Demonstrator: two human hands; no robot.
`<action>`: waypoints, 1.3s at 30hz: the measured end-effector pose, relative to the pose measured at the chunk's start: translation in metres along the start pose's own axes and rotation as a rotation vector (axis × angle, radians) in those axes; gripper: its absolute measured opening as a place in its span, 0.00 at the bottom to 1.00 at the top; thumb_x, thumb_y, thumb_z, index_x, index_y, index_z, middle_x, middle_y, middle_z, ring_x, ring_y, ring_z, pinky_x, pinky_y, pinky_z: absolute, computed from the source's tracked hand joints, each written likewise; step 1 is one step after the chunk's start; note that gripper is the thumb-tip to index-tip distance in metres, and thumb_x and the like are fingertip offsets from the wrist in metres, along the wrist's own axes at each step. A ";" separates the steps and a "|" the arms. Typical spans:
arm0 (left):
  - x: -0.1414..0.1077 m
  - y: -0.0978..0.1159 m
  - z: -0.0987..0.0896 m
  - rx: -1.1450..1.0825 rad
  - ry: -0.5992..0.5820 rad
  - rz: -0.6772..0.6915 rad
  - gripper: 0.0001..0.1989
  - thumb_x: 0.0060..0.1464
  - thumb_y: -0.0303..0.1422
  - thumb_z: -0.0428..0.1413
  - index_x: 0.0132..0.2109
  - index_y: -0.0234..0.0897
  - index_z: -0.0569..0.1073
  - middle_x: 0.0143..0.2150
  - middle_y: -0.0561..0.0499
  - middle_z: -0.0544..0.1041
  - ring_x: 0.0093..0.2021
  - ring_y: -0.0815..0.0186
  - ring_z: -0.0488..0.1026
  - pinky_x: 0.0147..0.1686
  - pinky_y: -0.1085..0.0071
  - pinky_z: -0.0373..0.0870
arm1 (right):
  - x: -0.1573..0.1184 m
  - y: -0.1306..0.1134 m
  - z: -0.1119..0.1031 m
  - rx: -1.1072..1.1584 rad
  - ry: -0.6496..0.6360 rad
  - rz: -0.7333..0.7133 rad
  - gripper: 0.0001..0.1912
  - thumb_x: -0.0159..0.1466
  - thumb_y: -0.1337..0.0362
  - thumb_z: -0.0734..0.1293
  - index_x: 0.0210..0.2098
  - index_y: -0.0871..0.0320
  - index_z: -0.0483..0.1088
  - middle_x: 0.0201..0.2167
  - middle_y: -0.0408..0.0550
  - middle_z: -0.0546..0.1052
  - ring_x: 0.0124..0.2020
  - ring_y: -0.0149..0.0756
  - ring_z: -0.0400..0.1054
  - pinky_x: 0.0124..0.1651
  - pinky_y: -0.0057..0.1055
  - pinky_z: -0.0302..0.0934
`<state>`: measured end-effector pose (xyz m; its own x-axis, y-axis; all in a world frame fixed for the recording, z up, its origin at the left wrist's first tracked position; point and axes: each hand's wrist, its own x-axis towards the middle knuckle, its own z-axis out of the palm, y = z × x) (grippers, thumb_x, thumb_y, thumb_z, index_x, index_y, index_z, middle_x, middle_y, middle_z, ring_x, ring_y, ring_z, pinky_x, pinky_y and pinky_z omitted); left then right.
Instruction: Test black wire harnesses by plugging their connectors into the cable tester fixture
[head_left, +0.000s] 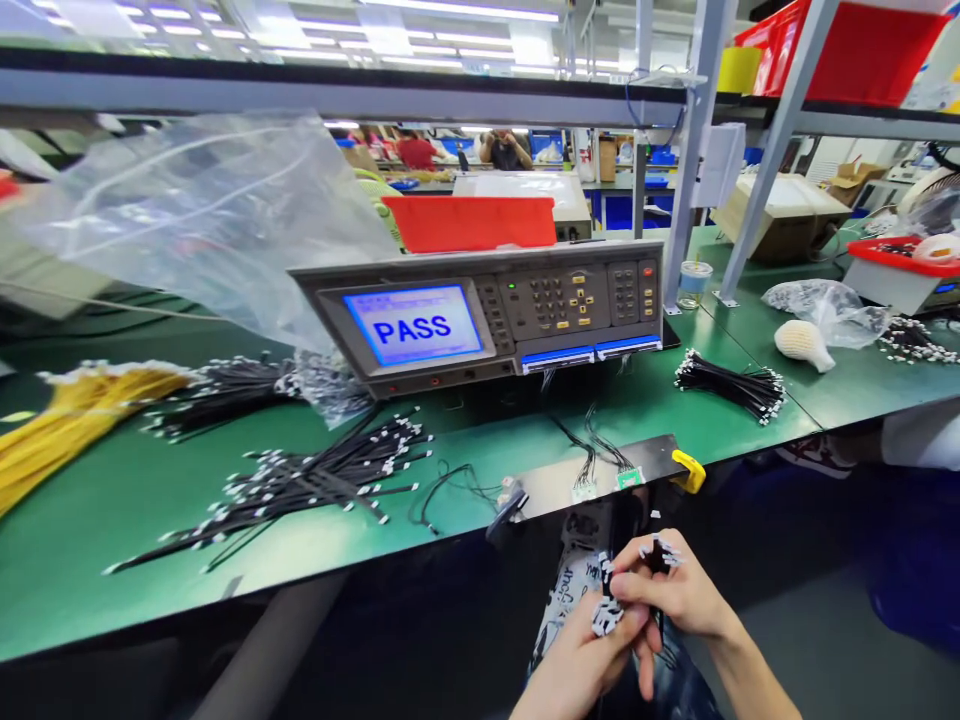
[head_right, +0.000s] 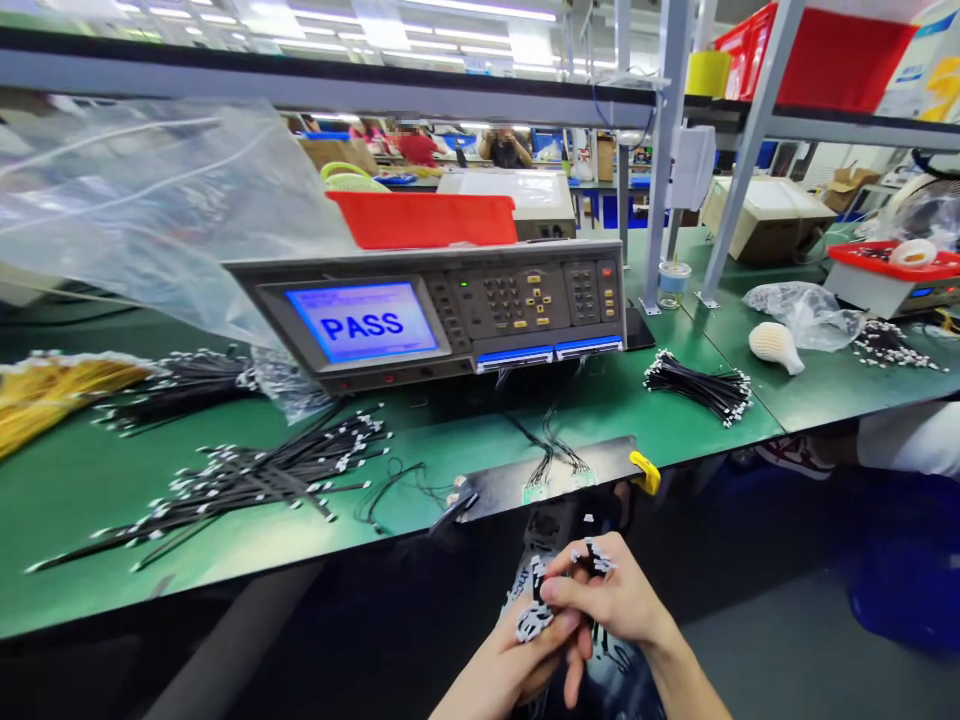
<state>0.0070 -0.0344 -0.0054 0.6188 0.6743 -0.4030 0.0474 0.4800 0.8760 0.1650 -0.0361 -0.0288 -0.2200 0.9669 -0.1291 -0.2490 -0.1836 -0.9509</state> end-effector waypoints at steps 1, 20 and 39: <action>0.000 -0.002 -0.001 0.007 0.010 -0.001 0.35 0.47 0.67 0.63 0.34 0.36 0.77 0.18 0.56 0.68 0.17 0.74 0.49 0.21 0.71 0.40 | 0.000 0.001 0.001 0.013 0.013 0.003 0.24 0.56 0.42 0.79 0.32 0.59 0.80 0.16 0.41 0.72 0.13 0.27 0.59 0.16 0.25 0.51; 0.001 -0.004 0.001 -0.102 0.125 0.108 0.35 0.50 0.67 0.62 0.32 0.34 0.79 0.14 0.56 0.67 0.15 0.77 0.46 0.20 0.74 0.43 | 0.003 -0.004 0.005 0.141 0.017 -0.262 0.16 0.61 0.51 0.79 0.34 0.59 0.86 0.19 0.41 0.70 0.16 0.27 0.63 0.22 0.27 0.55; 0.010 0.000 -0.030 -0.153 0.600 0.291 0.27 0.42 0.53 0.73 0.36 0.33 0.82 0.22 0.53 0.73 0.18 0.78 0.49 0.19 0.76 0.41 | 0.018 -0.024 -0.009 0.462 0.559 -0.299 0.23 0.53 0.47 0.82 0.33 0.58 0.78 0.23 0.44 0.78 0.16 0.17 0.34 0.17 0.23 0.33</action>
<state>-0.0103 -0.0113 -0.0176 0.0455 0.9610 -0.2727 -0.1933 0.2763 0.9414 0.1755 -0.0129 -0.0110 0.3950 0.9101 -0.1250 -0.6173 0.1622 -0.7698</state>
